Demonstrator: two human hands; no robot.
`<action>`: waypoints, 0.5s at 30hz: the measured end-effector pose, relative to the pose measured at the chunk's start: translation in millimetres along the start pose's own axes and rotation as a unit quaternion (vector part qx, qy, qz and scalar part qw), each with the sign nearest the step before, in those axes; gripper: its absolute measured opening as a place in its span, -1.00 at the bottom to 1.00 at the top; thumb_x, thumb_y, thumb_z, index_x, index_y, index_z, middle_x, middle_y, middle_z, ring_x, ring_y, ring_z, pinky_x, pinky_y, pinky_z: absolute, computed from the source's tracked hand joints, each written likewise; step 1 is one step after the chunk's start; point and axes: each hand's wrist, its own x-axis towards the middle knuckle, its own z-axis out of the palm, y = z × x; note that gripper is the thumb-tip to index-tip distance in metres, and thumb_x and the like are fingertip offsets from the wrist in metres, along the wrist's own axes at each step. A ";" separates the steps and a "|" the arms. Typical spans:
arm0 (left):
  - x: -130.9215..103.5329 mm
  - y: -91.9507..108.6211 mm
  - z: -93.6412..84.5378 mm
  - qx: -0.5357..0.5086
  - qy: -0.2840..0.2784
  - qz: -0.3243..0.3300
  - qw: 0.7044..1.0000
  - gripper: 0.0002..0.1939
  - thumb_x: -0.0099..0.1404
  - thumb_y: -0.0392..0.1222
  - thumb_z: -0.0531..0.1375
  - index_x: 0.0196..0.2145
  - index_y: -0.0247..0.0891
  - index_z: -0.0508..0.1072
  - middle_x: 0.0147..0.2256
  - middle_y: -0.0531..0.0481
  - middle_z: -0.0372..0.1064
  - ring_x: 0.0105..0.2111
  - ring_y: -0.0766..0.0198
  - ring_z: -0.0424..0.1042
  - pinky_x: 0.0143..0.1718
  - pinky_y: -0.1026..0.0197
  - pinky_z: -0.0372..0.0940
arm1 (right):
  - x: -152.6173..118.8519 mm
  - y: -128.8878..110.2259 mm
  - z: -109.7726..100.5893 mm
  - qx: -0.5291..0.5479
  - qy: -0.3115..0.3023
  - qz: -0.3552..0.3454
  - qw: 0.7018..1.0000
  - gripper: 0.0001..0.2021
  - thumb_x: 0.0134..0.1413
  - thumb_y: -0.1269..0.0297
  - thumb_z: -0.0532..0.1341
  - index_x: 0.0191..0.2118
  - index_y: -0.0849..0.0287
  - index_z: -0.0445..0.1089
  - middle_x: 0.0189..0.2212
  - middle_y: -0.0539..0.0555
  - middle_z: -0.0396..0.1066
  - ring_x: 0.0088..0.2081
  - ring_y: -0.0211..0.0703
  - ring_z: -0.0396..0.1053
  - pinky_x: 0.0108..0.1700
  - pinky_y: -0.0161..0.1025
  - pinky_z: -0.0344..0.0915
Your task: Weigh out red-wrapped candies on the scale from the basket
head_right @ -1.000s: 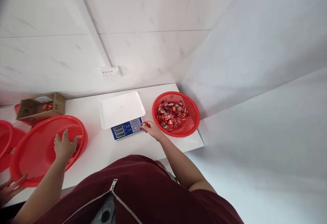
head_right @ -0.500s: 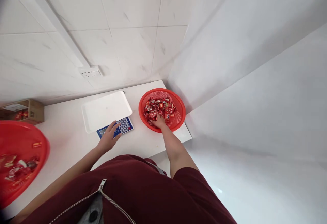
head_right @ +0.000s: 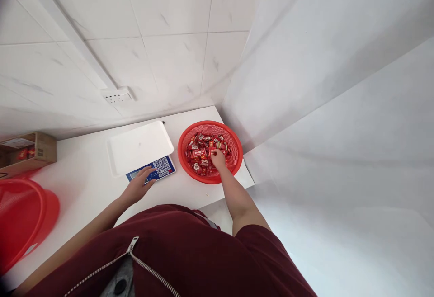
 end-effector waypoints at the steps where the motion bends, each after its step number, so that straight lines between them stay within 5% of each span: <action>1: -1.5 -2.2 -1.1 0.001 -0.003 0.002 1.000 -0.56 0.29 -0.04 0.02 0.09 -0.16 0.31 0.19 -0.14 0.17 0.14 0.05 0.24 0.10 -0.02 0.23 | 3.7 1.6 -8.3 -0.007 0.018 -0.001 1.000 -0.61 -0.01 0.38 0.11 0.00 0.17 0.34 -0.01 0.16 0.35 0.03 0.01 0.27 0.08 -0.08 0.16; 6: -10.7 -11.3 -4.3 0.004 -0.030 -0.015 0.999 -0.55 0.28 -0.02 0.00 0.08 -0.17 0.32 0.16 -0.14 0.21 0.17 0.04 0.20 0.12 -0.03 0.20 | 9.1 12.6 -19.8 -0.073 -0.012 0.051 0.996 -0.02 -0.24 0.32 0.36 0.33 0.14 -0.11 0.33 0.32 -0.33 0.32 0.28 -0.24 0.22 0.08 -0.10; 9: -15.4 -12.7 -5.1 0.001 -0.050 -0.021 0.999 -0.55 0.28 -0.02 -0.01 0.07 -0.18 0.32 0.16 -0.14 0.22 0.16 0.05 0.21 0.11 -0.01 0.21 | 1.0 16.7 -3.0 -0.071 -0.037 0.099 0.992 0.08 -0.33 0.40 0.39 0.35 0.16 -0.18 0.33 0.40 -0.53 0.30 0.40 -0.21 0.20 0.13 -0.09; 12: -18.5 -11.6 -5.6 -0.002 -0.071 -0.009 0.997 -0.57 0.27 -0.04 0.00 0.06 -0.16 0.34 0.10 -0.11 0.29 0.09 0.06 0.30 0.08 0.00 0.23 | -7.8 19.0 8.9 -0.037 -0.025 0.110 0.993 -0.02 -0.33 0.47 0.34 0.31 0.18 -0.05 0.32 0.46 -0.43 0.20 0.43 0.05 0.12 0.14 0.04; 15: -21.0 -7.6 -7.0 -0.003 -0.101 -0.003 0.995 -0.57 0.26 -0.05 0.01 0.06 -0.16 0.34 0.07 -0.11 0.33 0.02 0.05 0.37 0.04 0.00 0.26 | -13.1 19.3 7.7 0.004 -0.021 0.104 0.994 -0.21 -0.31 0.48 0.29 0.19 0.24 0.16 0.21 0.48 0.00 0.07 0.33 0.25 0.04 0.10 0.16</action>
